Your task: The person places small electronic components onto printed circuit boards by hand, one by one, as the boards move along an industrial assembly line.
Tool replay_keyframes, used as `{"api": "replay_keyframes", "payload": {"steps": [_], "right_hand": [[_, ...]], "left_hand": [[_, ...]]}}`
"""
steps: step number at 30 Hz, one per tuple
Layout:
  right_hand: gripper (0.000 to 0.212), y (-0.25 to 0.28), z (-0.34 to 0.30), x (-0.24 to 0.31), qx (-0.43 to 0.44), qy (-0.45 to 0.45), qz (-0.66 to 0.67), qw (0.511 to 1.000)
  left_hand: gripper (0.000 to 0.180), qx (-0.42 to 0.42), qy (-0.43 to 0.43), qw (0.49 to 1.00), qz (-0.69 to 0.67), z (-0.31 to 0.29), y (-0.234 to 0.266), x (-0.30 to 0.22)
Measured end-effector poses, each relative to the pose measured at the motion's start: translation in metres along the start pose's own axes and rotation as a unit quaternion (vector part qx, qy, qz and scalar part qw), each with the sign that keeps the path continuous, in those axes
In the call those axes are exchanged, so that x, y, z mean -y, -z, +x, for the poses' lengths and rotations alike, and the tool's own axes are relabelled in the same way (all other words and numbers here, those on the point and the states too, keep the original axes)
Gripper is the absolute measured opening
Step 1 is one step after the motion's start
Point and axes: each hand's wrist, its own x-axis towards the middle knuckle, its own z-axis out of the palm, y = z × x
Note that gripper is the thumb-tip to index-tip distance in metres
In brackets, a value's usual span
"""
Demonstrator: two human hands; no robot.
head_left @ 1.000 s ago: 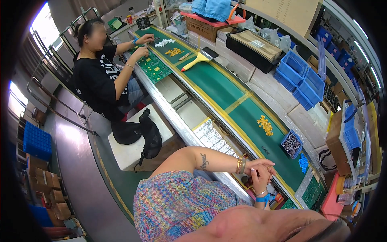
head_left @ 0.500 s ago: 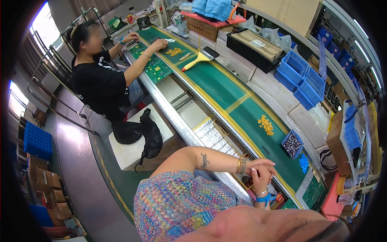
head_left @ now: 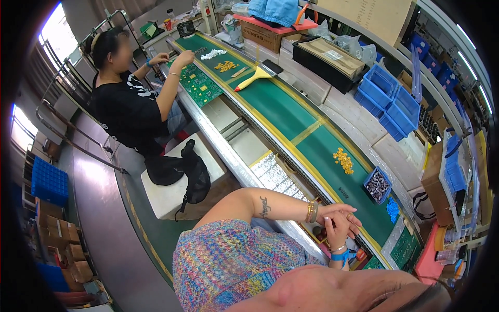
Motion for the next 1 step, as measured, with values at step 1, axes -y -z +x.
{"api": "replay_keyframes", "payload": {"steps": [1], "right_hand": [[0.006, 0.0001, -0.0003, 0.0000, 0.000, 0.000, 0.000, 1.000]], "left_hand": [[0.061, 0.016, 0.002, 1.000, 0.011, -0.0001, 0.0025, -0.0004]]}}
